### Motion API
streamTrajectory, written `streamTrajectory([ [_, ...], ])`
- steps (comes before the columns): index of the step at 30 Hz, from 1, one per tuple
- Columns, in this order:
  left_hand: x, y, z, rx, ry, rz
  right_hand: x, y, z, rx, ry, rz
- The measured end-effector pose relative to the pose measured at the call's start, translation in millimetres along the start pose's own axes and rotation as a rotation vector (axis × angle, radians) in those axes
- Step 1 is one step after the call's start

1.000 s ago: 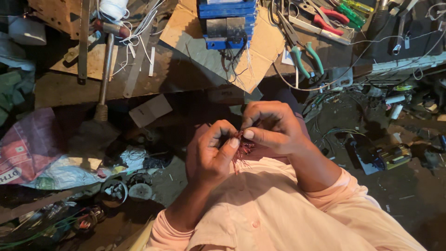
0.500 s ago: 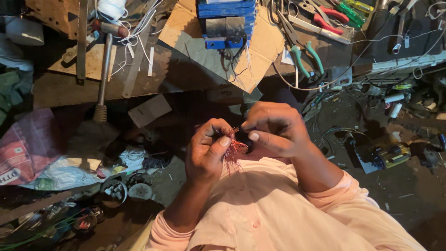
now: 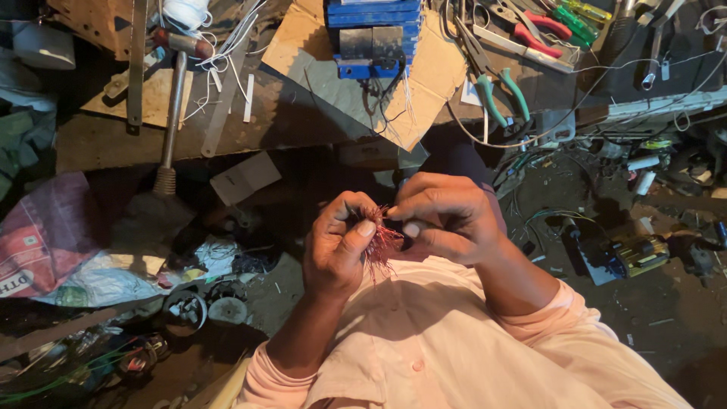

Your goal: The person twists and folds strands of red enameled copper wire by hand, gathering and bending them into a looped bundle. They work the wire repeatedly with both fingers, then set the finished twisted loop on the workbench with other completed wire pieces.

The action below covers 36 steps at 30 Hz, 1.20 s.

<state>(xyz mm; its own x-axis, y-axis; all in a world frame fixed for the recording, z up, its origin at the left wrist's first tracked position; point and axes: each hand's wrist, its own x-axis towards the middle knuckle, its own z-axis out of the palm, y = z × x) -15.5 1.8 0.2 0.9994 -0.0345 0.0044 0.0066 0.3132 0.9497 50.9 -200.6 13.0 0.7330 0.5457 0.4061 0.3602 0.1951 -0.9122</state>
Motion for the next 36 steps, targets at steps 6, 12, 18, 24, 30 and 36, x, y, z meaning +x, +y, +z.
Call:
streamTrajectory([
  [6,-1.7,4.9,0.2,0.040,0.012,-0.042,-0.9,0.2,-0.5,-0.053,-0.038,-0.035],
  [12,-1.7,3.9,-0.4,0.023,0.007,-0.044,-1.7,-2.9,-0.8,-0.111,0.042,0.003],
  [18,-1.8,3.2,-1.3,0.047,0.010,-0.042,-0.1,-5.5,0.3,-0.119,0.026,-0.006],
  [24,-1.2,4.1,-0.5,0.056,0.019,-0.015,0.0,-2.6,0.6,-0.082,0.019,-0.028],
  [30,0.0,4.1,0.7,-0.031,0.001,-0.035,-1.7,-2.3,-1.8,-0.088,-0.032,0.068],
  [36,0.3,6.6,0.9,0.041,-0.010,-0.023,0.4,-5.8,-0.4,-0.041,0.068,0.020],
])
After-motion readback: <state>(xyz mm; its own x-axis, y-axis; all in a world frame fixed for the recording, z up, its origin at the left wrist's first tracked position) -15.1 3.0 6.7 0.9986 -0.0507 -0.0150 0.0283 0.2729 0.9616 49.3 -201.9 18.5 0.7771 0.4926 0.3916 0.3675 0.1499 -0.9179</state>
